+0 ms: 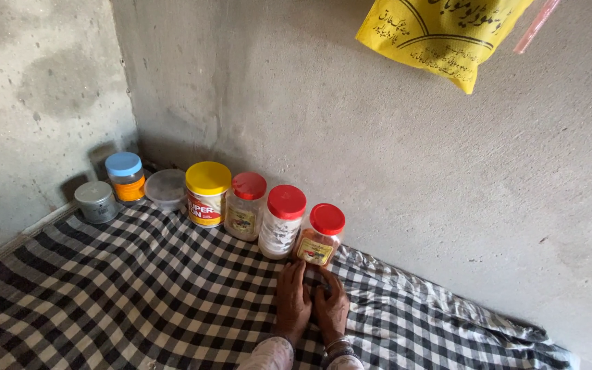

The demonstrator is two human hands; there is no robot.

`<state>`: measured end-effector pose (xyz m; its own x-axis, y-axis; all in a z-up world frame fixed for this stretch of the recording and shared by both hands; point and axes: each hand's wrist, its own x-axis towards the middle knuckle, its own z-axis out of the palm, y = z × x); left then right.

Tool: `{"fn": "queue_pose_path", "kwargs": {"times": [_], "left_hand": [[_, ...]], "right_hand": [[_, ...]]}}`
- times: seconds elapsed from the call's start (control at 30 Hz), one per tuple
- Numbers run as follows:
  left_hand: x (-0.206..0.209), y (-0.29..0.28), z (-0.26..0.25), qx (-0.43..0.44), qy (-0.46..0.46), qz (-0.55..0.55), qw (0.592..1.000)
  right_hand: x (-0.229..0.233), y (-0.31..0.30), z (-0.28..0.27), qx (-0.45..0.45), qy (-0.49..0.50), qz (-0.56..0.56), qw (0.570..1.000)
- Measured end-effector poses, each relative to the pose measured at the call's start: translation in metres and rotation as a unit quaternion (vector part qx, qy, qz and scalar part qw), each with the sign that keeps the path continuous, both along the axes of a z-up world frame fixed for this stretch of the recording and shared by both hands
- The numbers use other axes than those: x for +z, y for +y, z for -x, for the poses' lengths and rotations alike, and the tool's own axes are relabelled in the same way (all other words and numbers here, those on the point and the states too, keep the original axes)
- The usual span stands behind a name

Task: Organize plastic spice and food jars on a shelf and a flat surface.

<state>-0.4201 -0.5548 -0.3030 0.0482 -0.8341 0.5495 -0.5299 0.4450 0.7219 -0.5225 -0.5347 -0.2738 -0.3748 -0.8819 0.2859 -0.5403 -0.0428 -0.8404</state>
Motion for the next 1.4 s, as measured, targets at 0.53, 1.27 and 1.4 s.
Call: {"fn": "queue_pose_path", "kwargs": {"times": [0.53,1.27,1.4], "left_hand": [[0.007,-0.002,0.001,0.008,-0.166,-0.087,0.982],[0.03,0.004,0.0,0.074,-0.191,-0.162,0.965],[0.034,0.004,0.0,0.065,-0.225,-0.18,0.955]], "right_hand": [[-0.019,-0.007,0.008,0.029,0.061,-0.003,0.998],[-0.023,-0.008,0.01,0.019,0.051,0.011,0.998],[-0.024,-0.009,0.012,0.03,0.042,0.015,0.999]]}}
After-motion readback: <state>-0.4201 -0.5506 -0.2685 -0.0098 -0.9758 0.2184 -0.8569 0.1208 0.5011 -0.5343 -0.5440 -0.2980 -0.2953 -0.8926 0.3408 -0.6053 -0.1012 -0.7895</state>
